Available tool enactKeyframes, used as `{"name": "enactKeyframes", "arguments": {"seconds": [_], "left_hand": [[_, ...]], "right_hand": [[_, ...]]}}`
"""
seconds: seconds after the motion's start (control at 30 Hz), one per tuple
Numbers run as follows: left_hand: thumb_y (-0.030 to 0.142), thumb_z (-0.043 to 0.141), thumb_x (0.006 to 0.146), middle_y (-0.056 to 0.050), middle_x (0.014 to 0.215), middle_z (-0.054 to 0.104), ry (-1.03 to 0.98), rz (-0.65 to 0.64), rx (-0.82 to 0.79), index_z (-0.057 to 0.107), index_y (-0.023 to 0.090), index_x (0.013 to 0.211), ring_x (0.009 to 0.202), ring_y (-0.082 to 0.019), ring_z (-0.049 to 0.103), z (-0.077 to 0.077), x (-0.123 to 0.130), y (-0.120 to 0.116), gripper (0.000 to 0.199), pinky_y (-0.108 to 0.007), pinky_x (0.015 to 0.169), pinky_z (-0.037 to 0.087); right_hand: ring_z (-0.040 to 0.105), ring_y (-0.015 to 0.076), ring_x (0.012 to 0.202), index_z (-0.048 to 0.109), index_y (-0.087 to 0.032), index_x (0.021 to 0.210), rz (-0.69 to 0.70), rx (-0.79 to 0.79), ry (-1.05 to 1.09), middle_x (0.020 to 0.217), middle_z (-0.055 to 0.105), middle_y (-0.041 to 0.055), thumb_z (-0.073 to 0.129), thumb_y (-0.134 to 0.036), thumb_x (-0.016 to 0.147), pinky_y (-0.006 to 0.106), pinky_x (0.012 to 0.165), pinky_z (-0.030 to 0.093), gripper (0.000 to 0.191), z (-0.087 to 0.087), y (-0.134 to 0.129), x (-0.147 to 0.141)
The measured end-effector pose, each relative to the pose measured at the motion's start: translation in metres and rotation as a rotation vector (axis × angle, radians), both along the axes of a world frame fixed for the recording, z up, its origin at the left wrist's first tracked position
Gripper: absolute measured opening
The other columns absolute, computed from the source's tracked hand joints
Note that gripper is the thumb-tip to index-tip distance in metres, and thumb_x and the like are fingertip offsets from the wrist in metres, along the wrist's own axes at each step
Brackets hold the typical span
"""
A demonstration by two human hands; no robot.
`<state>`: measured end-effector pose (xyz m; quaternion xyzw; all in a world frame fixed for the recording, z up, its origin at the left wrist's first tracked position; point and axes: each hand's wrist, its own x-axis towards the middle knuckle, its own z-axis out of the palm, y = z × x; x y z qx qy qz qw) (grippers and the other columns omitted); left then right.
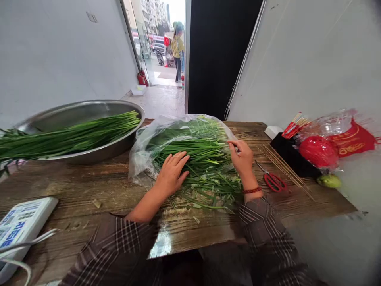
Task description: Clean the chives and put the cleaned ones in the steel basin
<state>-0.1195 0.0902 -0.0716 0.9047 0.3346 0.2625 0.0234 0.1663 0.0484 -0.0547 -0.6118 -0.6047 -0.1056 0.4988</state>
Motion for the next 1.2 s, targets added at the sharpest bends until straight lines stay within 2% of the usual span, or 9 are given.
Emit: {"name": "enactKeyframes", "arguments": {"seconds": [0.17, 0.33, 0.43, 0.57, 0.7, 0.8, 0.97, 1.1, 1.2], "left_hand": [[0.023, 0.051, 0.092, -0.013, 0.146, 0.050, -0.105, -0.021, 0.056, 0.044, 0.019, 0.140, 0.136, -0.027, 0.046, 0.001, 0.001, 0.000, 0.048, -0.051, 0.114, 0.036], [0.022, 0.050, 0.093, -0.016, 0.144, 0.051, -0.182, -0.039, 0.048, 0.044, 0.017, 0.140, 0.133, -0.026, 0.048, 0.003, -0.001, 0.000, 0.048, -0.048, 0.112, 0.041], [0.022, 0.049, 0.093, -0.016, 0.142, 0.052, -0.264, -0.030, 0.036, 0.046, 0.017, 0.139, 0.132, -0.025, 0.049, 0.004, -0.001, -0.001, 0.046, -0.046, 0.111, 0.042], [0.024, 0.049, 0.093, -0.013, 0.130, 0.060, -0.412, 0.049, 0.087, 0.054, 0.017, 0.129, 0.124, -0.023, 0.055, 0.009, -0.003, -0.002, 0.037, -0.044, 0.107, 0.045], [0.027, 0.049, 0.094, -0.008, 0.100, 0.067, -0.587, 0.202, 0.134, 0.063, 0.016, 0.107, 0.097, -0.020, 0.062, 0.023, -0.008, -0.004, 0.023, -0.037, 0.089, 0.051], [0.031, 0.050, 0.093, -0.008, 0.099, 0.065, -0.650, 0.259, 0.159, 0.063, 0.016, 0.104, 0.095, -0.019, 0.061, 0.034, -0.006, -0.010, 0.022, -0.034, 0.084, 0.051], [0.033, 0.047, 0.095, -0.010, 0.115, 0.065, -0.479, 0.037, 0.075, 0.061, 0.018, 0.112, 0.112, -0.021, 0.057, 0.039, 0.010, -0.026, 0.026, -0.038, 0.099, 0.044], [0.034, 0.043, 0.097, -0.006, 0.091, 0.070, -0.268, -0.119, -0.137, 0.065, 0.017, 0.099, 0.086, -0.018, 0.063, 0.032, 0.018, -0.034, 0.028, -0.031, 0.081, 0.045], [0.033, 0.040, 0.098, -0.001, 0.070, 0.063, -0.240, -0.099, -0.295, 0.063, 0.017, 0.082, 0.066, -0.013, 0.056, 0.028, 0.017, -0.034, 0.033, -0.025, 0.064, 0.040]], "right_hand": [[0.061, 0.0256, 0.104, 0.069, -0.019, 0.107, -0.012, -0.174, -0.200, 0.109, 0.071, 0.0110, 0.053, -0.031, 0.092, 0.040, 0.094, 0.044, 0.024, -0.004, 0.005, 0.005], [0.062, 0.0248, 0.097, 0.072, -0.021, 0.100, 0.023, -0.152, -0.088, 0.099, 0.072, 0.0087, 0.060, -0.032, 0.088, 0.041, 0.091, 0.044, 0.020, -0.004, 0.004, 0.005], [0.063, 0.0191, 0.080, 0.074, -0.022, 0.088, 0.174, -0.075, 0.236, 0.088, 0.072, 0.0044, 0.067, -0.037, 0.083, 0.034, 0.076, 0.048, 0.017, 0.003, 0.001, 0.001], [0.062, 0.0144, 0.070, 0.073, -0.024, 0.089, 0.430, -0.075, 0.727, 0.079, 0.070, 0.0006, 0.072, -0.041, 0.078, 0.028, 0.064, 0.048, 0.021, 0.014, -0.007, -0.009], [0.061, 0.0129, 0.071, 0.074, -0.026, 0.088, 0.670, -0.167, 0.860, 0.079, 0.068, -0.0005, 0.076, -0.042, 0.074, 0.027, 0.064, 0.049, 0.020, 0.020, -0.015, -0.022], [0.061, 0.0115, 0.072, 0.074, -0.027, 0.087, 0.791, -0.243, 0.868, 0.083, 0.069, -0.0010, 0.077, -0.040, 0.075, 0.027, 0.067, 0.049, 0.018, 0.021, -0.020, -0.034], [0.062, 0.0118, 0.071, 0.073, -0.026, 0.088, 0.862, -0.325, 0.848, 0.079, 0.068, -0.0009, 0.074, -0.040, 0.079, 0.027, 0.068, 0.051, 0.017, 0.016, -0.021, -0.058], [0.062, 0.0114, 0.071, 0.072, -0.025, 0.089, 0.838, -0.342, 0.829, 0.078, 0.068, -0.0009, 0.072, -0.039, 0.080, 0.026, 0.068, 0.051, 0.016, 0.011, -0.018, -0.069], [0.060, 0.0113, 0.070, 0.071, -0.024, 0.090, 0.773, -0.349, 0.784, 0.076, 0.067, -0.0009, 0.071, -0.040, 0.081, 0.026, 0.066, 0.049, 0.018, 0.009, -0.017, -0.071]]}}
